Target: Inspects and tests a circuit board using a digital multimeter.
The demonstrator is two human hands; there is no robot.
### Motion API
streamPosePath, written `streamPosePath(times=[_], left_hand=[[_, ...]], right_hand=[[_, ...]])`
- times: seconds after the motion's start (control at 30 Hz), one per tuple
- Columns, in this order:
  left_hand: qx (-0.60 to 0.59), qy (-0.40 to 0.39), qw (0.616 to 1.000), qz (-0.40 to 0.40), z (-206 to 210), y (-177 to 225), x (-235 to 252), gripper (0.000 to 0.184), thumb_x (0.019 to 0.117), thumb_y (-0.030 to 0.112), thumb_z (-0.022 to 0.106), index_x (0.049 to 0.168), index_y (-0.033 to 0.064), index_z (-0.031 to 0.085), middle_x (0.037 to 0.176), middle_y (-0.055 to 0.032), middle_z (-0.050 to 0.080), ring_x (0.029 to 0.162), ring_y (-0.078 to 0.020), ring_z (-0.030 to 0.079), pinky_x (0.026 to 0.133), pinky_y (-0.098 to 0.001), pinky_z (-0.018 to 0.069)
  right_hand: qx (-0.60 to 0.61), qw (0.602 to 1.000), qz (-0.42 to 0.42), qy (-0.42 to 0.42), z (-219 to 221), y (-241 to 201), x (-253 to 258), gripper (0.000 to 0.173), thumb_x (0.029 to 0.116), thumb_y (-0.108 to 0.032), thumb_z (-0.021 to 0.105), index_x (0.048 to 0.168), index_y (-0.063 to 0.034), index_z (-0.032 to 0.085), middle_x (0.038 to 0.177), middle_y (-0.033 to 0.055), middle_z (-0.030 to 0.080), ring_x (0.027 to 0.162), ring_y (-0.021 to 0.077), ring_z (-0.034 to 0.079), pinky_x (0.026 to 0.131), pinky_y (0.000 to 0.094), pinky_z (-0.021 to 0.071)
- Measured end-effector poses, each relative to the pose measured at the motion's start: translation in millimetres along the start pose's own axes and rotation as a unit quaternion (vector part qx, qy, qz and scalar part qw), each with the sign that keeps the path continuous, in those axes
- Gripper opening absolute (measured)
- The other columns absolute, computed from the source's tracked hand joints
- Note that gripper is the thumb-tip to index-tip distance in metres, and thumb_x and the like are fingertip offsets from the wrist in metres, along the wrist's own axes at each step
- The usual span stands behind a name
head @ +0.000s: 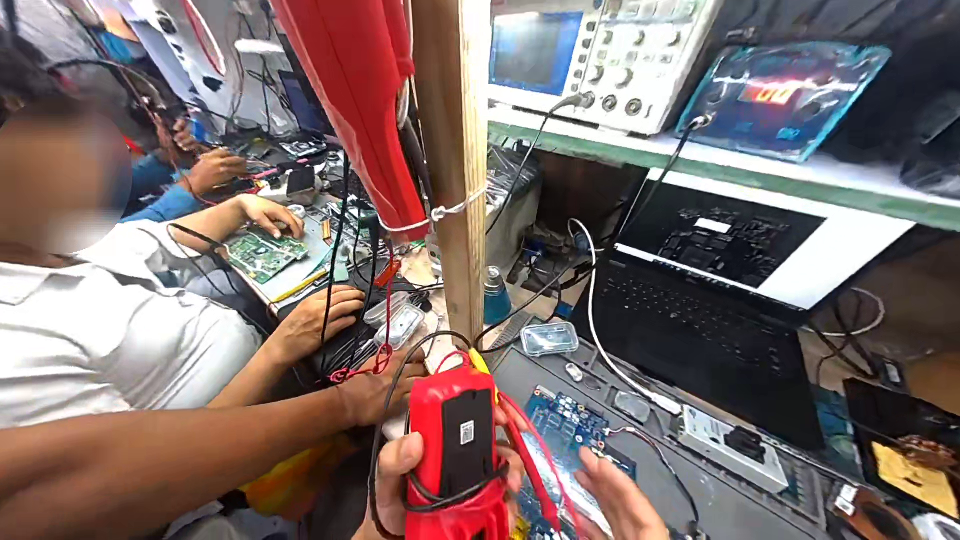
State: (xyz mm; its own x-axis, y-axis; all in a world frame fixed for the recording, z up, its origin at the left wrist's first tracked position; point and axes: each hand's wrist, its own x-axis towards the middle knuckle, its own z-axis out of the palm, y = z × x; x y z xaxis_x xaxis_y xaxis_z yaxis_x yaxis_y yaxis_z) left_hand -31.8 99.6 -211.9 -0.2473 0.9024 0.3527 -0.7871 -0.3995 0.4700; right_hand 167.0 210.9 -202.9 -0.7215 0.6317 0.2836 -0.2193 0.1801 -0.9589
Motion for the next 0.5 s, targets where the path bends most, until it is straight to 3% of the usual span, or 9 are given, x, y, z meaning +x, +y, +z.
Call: streamPosePath(times=[0.07, 0.17, 0.2, 0.27, 0.33, 0.37, 0.43, 0.5], left_hand=[[0.005, -0.003, 1.000, 0.020, -5.0, -9.8, -10.6, 0.077, 0.0833, 0.054, 0.071, 0.138, 0.0017, 0.056, 0.139, -0.0263, 0.056, 0.106, -0.0368, 0.066, 0.086, -0.0489, 0.0572], [0.006, 0.049, 0.998, 0.050, -1.7, -15.7, -35.1, 0.064, 0.0879, 0.045, 0.071, 0.132, -0.0006, 0.062, 0.128, -0.0250, 0.065, 0.108, -0.0356, 0.069, 0.091, -0.0475, 0.0576], [-0.009, 0.050, 0.998, 0.041, -2.0, -14.5, -42.2, 0.064, 0.0878, 0.044, 0.071, 0.132, -0.0005, 0.061, 0.125, -0.0247, 0.066, 0.107, -0.0358, 0.070, 0.088, -0.0471, 0.0590], [0.029, 0.019, 0.999, -0.001, -9.1, -5.4, -50.6, 0.069, 0.0874, 0.048, 0.070, 0.138, 0.0029, 0.060, 0.135, -0.0229, 0.063, 0.106, -0.0307, 0.071, 0.085, -0.0429, 0.0603], [0.102, -0.002, 0.994, -0.038, -10.9, 1.3, -46.8, 0.082, 0.0830, 0.053, 0.071, 0.147, 0.0057, 0.049, 0.157, -0.0225, 0.042, 0.108, -0.0280, 0.067, 0.082, -0.0388, 0.0584], [0.134, 0.004, 0.990, -0.037, -9.8, 2.4, -43.3, 0.084, 0.0822, 0.053, 0.072, 0.149, 0.0072, 0.048, 0.160, -0.0221, 0.037, 0.110, -0.0273, 0.067, 0.082, -0.0379, 0.0579], [0.154, 0.023, 0.988, -0.009, -9.7, 1.7, -41.0, 0.080, 0.0846, 0.053, 0.070, 0.147, 0.0076, 0.048, 0.162, -0.0240, 0.033, 0.116, -0.0316, 0.064, 0.085, -0.0423, 0.0569], [0.110, 0.049, 0.992, 0.022, -9.6, 1.3, -40.9, 0.074, 0.0876, 0.050, 0.070, 0.144, 0.0062, 0.052, 0.158, -0.0271, 0.038, 0.121, -0.0392, 0.062, 0.089, -0.0511, 0.0565]], right_hand=[[-0.009, 0.999, 0.021, -0.047, 13.5, 2.1, 9.5, 0.081, 0.0938, -0.034, 0.074, 0.148, 0.0116, 0.035, 0.141, 0.0259, 0.057, 0.126, 0.0338, 0.061, 0.100, 0.0519, 0.0558], [-0.048, 0.995, 0.064, -0.063, 22.6, 3.6, 11.0, 0.046, 0.0973, -0.017, 0.070, 0.135, 0.0056, 0.058, 0.122, 0.0143, 0.068, 0.096, 0.0226, 0.073, 0.076, 0.0400, 0.0667], [-0.060, 0.993, 0.075, -0.070, 21.5, 4.8, 11.4, 0.036, 0.0998, -0.016, 0.066, 0.131, 0.0024, 0.063, 0.116, 0.0114, 0.070, 0.088, 0.0190, 0.072, 0.070, 0.0362, 0.0648], [-0.066, 0.989, 0.085, -0.097, 14.4, 6.2, 15.8, 0.028, 0.1038, -0.015, 0.059, 0.126, -0.0004, 0.067, 0.103, 0.0075, 0.073, 0.077, 0.0146, 0.069, 0.064, 0.0323, 0.0607], [-0.030, 0.993, 0.082, -0.083, 7.6, 3.2, 18.0, 0.023, 0.1062, -0.012, 0.053, 0.118, -0.0008, 0.069, 0.081, 0.0018, 0.066, 0.058, 0.0076, 0.055, 0.052, 0.0261, 0.0480], [-0.012, 0.995, 0.077, -0.058, 2.4, 1.8, 18.3, 0.023, 0.1074, -0.012, 0.050, 0.116, -0.0016, 0.068, 0.074, -0.0014, 0.060, 0.054, 0.0052, 0.049, 0.048, 0.0241, 0.0438], [-0.016, 0.999, 0.047, 0.012, -15.8, -1.1, 17.4, 0.022, 0.1089, -0.014, 0.046, 0.114, -0.0044, 0.065, 0.071, -0.0061, 0.053, 0.052, 0.0032, 0.046, 0.047, 0.0223, 0.0436], [-0.067, 0.994, 0.012, 0.084, -42.2, -3.3, 14.1, 0.021, 0.1098, -0.015, 0.044, 0.114, -0.0043, 0.062, 0.071, -0.0065, 0.053, 0.052, 0.0037, 0.048, 0.047, 0.0227, 0.0458]])
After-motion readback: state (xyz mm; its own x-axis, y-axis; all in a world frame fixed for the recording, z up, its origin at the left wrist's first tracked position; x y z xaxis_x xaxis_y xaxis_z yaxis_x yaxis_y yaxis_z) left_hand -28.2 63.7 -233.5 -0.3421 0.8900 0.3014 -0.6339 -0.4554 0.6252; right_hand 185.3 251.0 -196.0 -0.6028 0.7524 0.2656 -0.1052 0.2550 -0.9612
